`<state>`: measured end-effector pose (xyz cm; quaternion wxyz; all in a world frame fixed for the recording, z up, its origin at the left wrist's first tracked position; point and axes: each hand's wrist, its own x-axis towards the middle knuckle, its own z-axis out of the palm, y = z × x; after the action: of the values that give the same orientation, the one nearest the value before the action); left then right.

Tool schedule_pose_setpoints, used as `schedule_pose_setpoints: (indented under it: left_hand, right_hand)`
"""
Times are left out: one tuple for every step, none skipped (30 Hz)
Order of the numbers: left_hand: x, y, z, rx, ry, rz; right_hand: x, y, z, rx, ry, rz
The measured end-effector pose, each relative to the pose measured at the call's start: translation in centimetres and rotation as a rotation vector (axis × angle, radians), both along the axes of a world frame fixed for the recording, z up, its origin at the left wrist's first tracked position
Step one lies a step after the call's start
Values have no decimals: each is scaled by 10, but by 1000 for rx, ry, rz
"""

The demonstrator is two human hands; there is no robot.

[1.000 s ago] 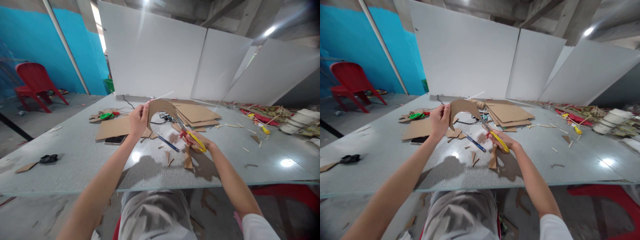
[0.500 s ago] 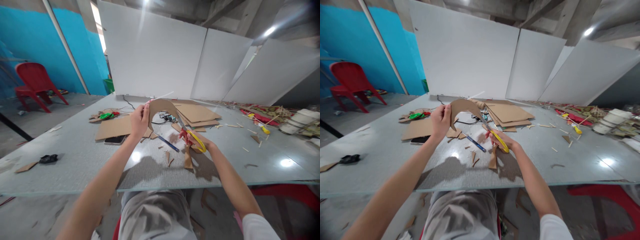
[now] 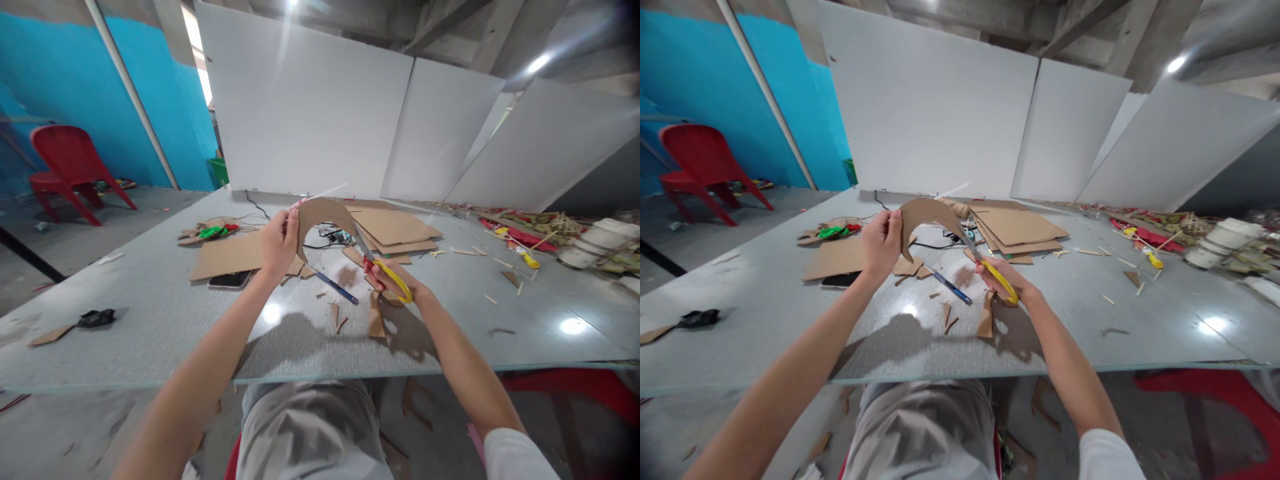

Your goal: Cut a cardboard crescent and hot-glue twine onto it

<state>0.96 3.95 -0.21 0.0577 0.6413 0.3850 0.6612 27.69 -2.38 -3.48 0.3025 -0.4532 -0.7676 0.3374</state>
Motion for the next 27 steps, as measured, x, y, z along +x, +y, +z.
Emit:
schedule_pose_setpoints:
  left_hand:
    - [0,0,0,1,4,1]
    - [-1,0,0,2,8,2]
    - [-1,0,0,2,12,2]
    - [-1,0,0,3,16,3]
    - [-1,0,1,4,18,3]
    - [-2,0,1,4,20,4]
    - [-2,1,1,5,21,5]
    - [-3,1,1,6,22,6]
    - [-3,2,1,7,23,8]
    - [-3,2,1,8,24,8]
    - [-4,2,1,10,25,9]
    - [-4,2,1,12,26,8]
    - [-4,3,1,14,27,7]
    - [-5,3,2,17,28,6]
    - [-5,3,2,19,28,5]
    - [-5,3,2,21,28,5]
    - [-5,2,3,22,27,5]
    - [-5,2,3,22,26,5]
    - [-5,2,3,22,22,3]
    - [-4,1,3,22,16,-1]
    - [-4,1,3,22,10,-6]
    - [-3,0,3,22,5,-14]
    - [-2,0,3,21,1,-25]
    - [-1,-1,2,19,1,-36]
    - [0,-2,2,17,3,-45]
    - [1,-2,1,13,8,-53]
    - [1,-2,1,10,11,-58]
  right_hand:
    - [-1,0,1,14,-11,-18]
    - [-1,-1,2,31,-21,-35]
    - [-2,-1,3,46,-30,-50]
    - [-3,-2,4,54,-39,-61]
    - [-3,-2,5,60,-47,-70]
    - [-4,-3,6,65,-54,-76]
    - [-4,-3,7,68,-61,-80]
    - [-4,-3,8,69,-69,-83]
    - [-4,-4,9,71,-77,-84]
    - [-4,-4,9,71,-84,-85]
    - [-4,-4,10,72,-91,-85]
    - [-4,-5,11,73,-95,-84]
    - [-4,-5,11,75,-98,-84]
    - [-4,-5,11,76,-99,-82]
    - [-4,-5,11,77,-96,-80]
    - [-4,-4,11,77,-91,-75]
    - [-4,-4,10,78,-83,-69]
    - [-3,-4,9,79,-73,-61]
    - [-3,-3,7,79,-61,-49]
    - [-3,-3,6,78,-50,-36]
    - [-2,-3,5,77,-38,-20]
    - [-2,-2,4,74,-28,-4]
    - [-1,-2,3,71,-17,12]
    - [-1,-2,2,68,-8,26]
    - [0,-1,1,65,1,36]
    - [0,-1,0,61,9,44]
    - [1,0,-1,55,16,49]
